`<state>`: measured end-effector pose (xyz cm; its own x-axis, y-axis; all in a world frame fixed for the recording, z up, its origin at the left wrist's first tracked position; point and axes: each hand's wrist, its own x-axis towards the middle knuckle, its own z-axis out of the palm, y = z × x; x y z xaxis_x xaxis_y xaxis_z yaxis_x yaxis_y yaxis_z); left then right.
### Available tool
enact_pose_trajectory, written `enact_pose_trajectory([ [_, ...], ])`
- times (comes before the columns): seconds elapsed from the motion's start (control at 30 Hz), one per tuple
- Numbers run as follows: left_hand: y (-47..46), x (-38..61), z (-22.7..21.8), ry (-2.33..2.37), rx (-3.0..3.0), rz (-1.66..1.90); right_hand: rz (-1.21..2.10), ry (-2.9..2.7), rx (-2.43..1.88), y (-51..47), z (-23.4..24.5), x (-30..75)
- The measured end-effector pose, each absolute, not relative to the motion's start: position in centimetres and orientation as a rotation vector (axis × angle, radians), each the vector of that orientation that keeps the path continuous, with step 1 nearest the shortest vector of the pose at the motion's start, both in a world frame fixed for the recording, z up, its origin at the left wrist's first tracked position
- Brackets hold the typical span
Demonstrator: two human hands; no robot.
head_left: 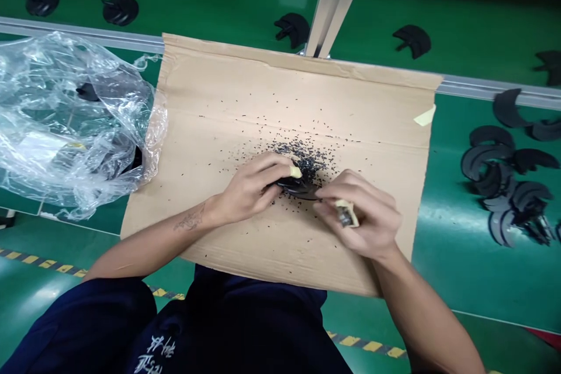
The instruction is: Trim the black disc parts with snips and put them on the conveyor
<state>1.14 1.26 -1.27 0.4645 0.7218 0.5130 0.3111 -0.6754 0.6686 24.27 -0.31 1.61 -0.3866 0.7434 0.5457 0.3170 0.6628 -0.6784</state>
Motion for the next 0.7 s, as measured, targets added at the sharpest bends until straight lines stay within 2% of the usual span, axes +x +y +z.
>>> enact_pose_trajectory([
  [0.07, 1.2, 1.2, -1.2, 0.847, 2.13, 1.131, 0.517, -1.954, -0.944, 0.1, 1.7, 24.7],
  [0.17, 1.1, 1.3, -1.0, 0.821, 2.031, 1.161, 0.174, -2.132, -1.1, 0.7, 1.1, 25.3],
  [0.27, 1.0, 1.4, -0.8, 0.785, 2.01, 1.187, -0.008, -2.284, -1.153, 0.9, 0.5, 25.6],
  [0.7, 0.9, 1.3, -0.7, 0.785, 2.05, 1.152, -0.157, -2.352, -1.179, 0.3, 1.0, 25.2],
])
